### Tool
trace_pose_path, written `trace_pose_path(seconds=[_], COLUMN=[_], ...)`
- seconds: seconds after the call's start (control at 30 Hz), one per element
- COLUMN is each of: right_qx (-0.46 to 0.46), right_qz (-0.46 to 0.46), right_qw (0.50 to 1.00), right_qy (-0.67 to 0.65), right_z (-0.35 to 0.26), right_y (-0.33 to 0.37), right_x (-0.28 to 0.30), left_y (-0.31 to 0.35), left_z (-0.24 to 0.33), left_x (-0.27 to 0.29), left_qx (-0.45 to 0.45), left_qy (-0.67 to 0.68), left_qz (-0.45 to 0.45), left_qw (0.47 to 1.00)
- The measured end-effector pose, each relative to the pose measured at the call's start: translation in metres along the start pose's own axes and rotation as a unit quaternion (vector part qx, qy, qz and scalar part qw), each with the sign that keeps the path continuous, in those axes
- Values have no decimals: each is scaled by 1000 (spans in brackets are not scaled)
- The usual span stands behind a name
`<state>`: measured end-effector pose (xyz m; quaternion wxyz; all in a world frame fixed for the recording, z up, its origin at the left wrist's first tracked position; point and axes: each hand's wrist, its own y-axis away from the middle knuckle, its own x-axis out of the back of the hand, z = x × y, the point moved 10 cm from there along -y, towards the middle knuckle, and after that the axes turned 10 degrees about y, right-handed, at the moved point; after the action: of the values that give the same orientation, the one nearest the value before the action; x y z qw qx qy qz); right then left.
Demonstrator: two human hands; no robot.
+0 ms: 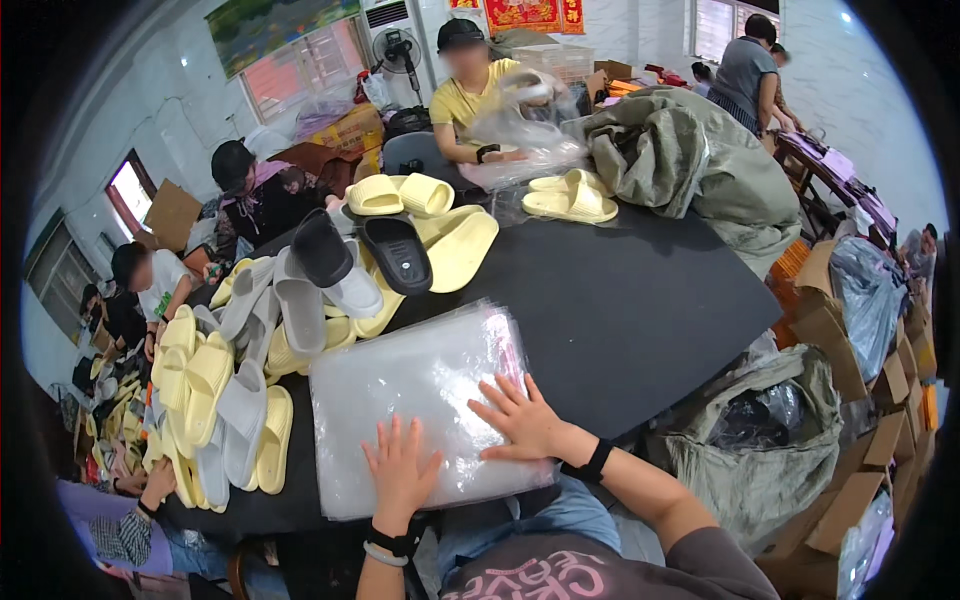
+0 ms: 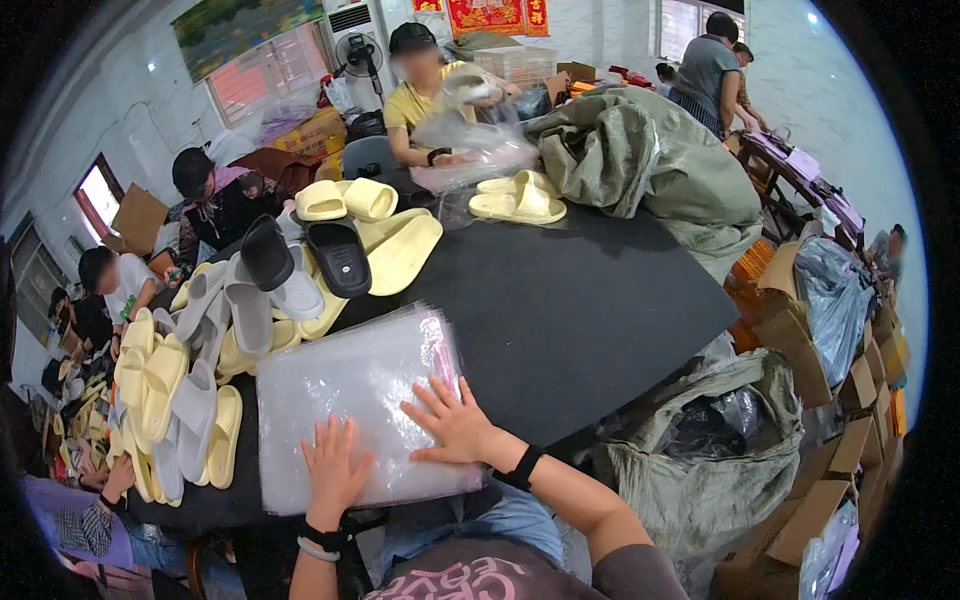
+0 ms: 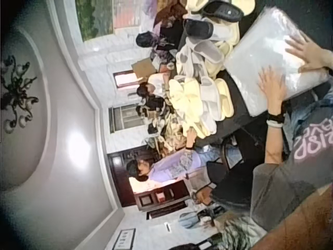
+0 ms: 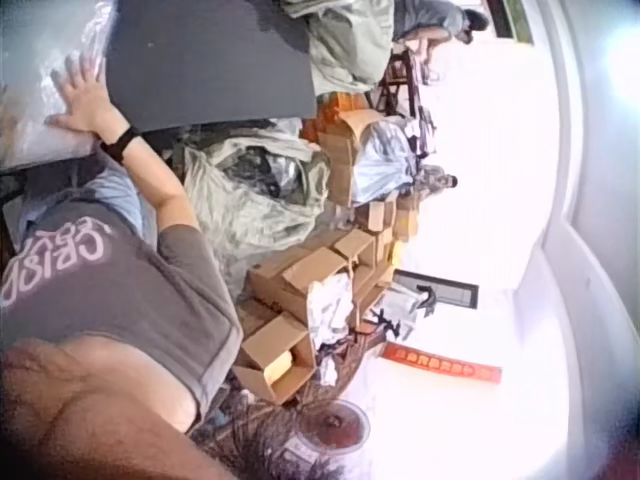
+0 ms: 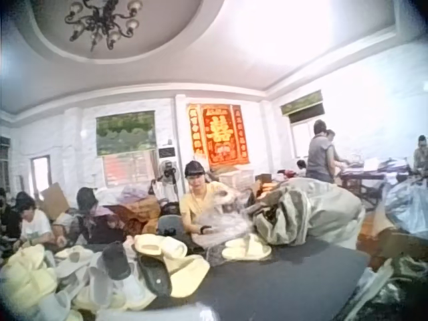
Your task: The person places pairs of yellow and black slippers into clear plastic bags on a table. They repeatedly pick up slippers, insert them into bags, and set the packaged pairs aside. Other people in the room perform similar packaging tasks at adjacent tables.
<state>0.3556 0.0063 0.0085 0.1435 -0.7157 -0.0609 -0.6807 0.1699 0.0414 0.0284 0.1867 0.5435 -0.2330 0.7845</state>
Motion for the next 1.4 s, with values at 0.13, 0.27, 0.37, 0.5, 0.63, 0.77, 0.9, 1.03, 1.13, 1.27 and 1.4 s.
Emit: trace_pose_path(seconds=[0.13, 0.27, 0.37, 0.5, 0.63, 0.77, 0.9, 1.03, 1.13, 1.27, 1.4], right_qx=[8, 120, 71, -149, -461, -456, -435, -464, -454, -423, -359], right_qz=[-9, -195, -253, -93, -66, -44, -52, -5, -32, -7, -69], right_qw=[1000, 963, 869, 978, 882, 882, 897, 884, 887, 898, 909], right_qy=[-5, -144, -419, -110, 78, 109, 60, 53, 71, 126, 199], right_z=[1, 29, 110, 298, 445, 463, 454, 474, 483, 470, 450], right_y=[1, -1, -28, -56, -16, -6, -25, -28, -37, -47, -46], right_x=[2, 7, 24, 57, 59, 34, 15, 7, 5, 3, 7], left_y=[2, 2, 3, -2, -3, 2, 4, 0, 2, 6, 1], left_z=[-3, -3, -3, 3, 1, -2, -6, -5, -9, 0, -4], left_x=[-11, -14, -12, -11, -12, -10, -13, -15, -18, -16, -16], left_qx=[22, 25, 22, 17, 6, 1, 10, 14, 0, -10, -3], left_qy=[23, 14, 7, 11, 21, 23, 19, 32, 17, -38, 2], left_qz=[9, -4, 1, 2, 36, 57, 31, 24, 37, 24, 31], left_qw=[999, 1000, 1000, 1000, 999, 998, 999, 999, 999, 999, 1000])
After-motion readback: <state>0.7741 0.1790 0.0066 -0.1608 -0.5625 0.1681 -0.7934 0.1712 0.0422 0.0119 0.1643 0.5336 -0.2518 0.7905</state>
